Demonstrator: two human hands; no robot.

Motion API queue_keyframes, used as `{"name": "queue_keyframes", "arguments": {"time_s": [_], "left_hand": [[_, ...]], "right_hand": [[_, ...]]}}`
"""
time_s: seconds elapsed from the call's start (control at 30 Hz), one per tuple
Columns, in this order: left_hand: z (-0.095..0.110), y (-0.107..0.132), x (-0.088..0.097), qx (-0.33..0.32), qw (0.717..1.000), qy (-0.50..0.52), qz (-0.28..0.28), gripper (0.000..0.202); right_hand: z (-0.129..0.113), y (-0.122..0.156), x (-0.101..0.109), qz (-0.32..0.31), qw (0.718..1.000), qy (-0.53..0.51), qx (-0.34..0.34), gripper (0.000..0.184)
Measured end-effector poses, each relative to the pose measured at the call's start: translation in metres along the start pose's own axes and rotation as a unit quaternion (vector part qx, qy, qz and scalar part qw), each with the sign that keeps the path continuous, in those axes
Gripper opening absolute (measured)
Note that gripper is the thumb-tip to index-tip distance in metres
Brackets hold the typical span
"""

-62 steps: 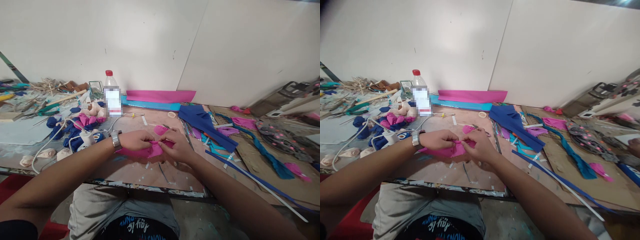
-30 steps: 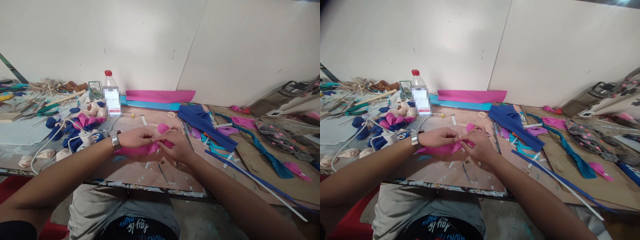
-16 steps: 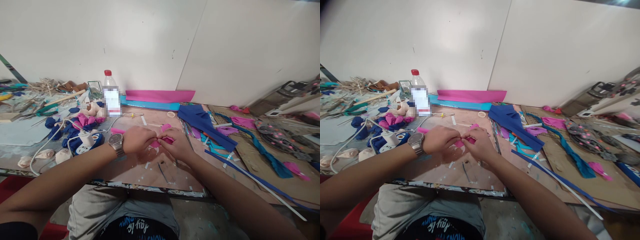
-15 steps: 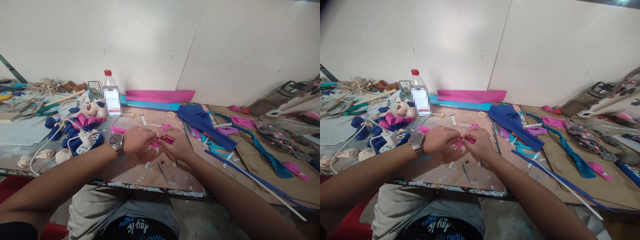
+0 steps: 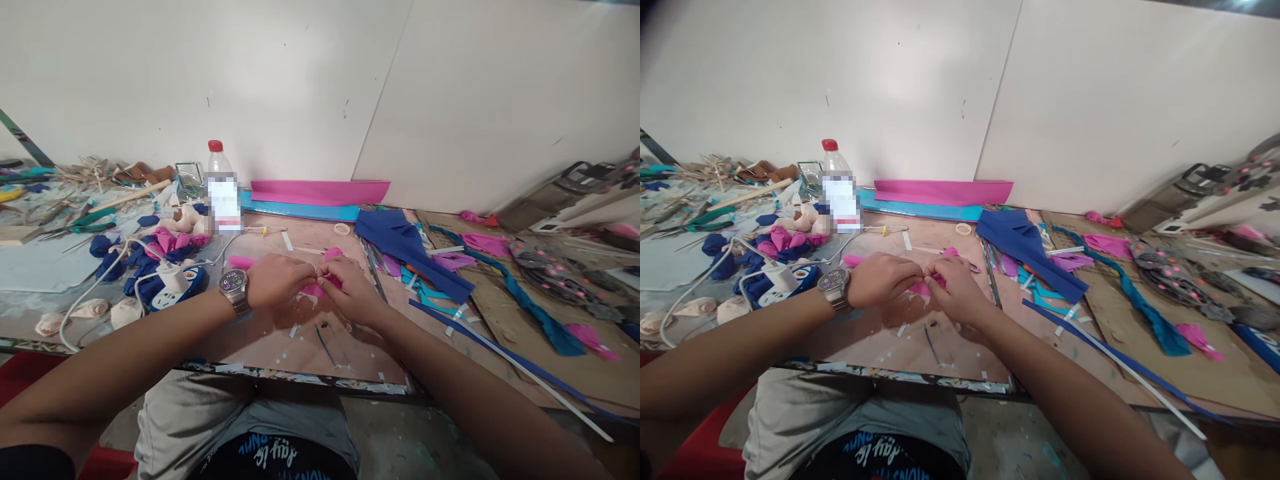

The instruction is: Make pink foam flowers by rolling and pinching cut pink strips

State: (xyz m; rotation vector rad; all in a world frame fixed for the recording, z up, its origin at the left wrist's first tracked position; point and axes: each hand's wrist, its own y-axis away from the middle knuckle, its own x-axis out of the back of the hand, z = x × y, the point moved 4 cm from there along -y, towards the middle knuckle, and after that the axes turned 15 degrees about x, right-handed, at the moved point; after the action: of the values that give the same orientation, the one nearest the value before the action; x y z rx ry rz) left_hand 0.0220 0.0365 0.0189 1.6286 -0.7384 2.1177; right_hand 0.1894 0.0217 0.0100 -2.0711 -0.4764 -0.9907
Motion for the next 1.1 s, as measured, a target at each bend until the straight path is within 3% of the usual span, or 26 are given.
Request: {"name": "queue_keyframes", "arguments": {"time_s": [0.23, 0.47, 0.83, 0.97, 1.1], "left_hand": [[-0.0003, -0.0003, 0.0052, 0.049, 0.993, 0.104, -0.026, 0.025], [-0.0015, -0.001, 0.0065, 0.047, 0.983, 0.164, -0.063, 0.019], [-0.0038, -0.0002, 0.0061, 0.051, 0.98, 0.174, -0.084, 0.022], [-0.0026, -0.0012, 0.0093, 0.046, 0.973, 0.214, -0.076, 0.026], [-0.0005, -0.0004, 0.0089, 0.044, 0.981, 0.181, -0.059, 0.023]], "right_hand": [[0.0018, 0.001, 0.0023, 0.026, 0.999, -0.005, 0.019, 0.011], [0.0003, 0.001, 0.0025, 0.029, 0.999, 0.005, 0.035, 0.012], [-0.0021, 0.0, 0.0012, 0.02, 0.999, 0.012, 0.044, 0.013], [-0.0022, -0.0005, 0.0008, 0.02, 0.998, 0.017, 0.049, 0.012], [-0.0029, -0.0005, -0.0001, 0.015, 0.999, 0.011, 0.032, 0.013]]}}
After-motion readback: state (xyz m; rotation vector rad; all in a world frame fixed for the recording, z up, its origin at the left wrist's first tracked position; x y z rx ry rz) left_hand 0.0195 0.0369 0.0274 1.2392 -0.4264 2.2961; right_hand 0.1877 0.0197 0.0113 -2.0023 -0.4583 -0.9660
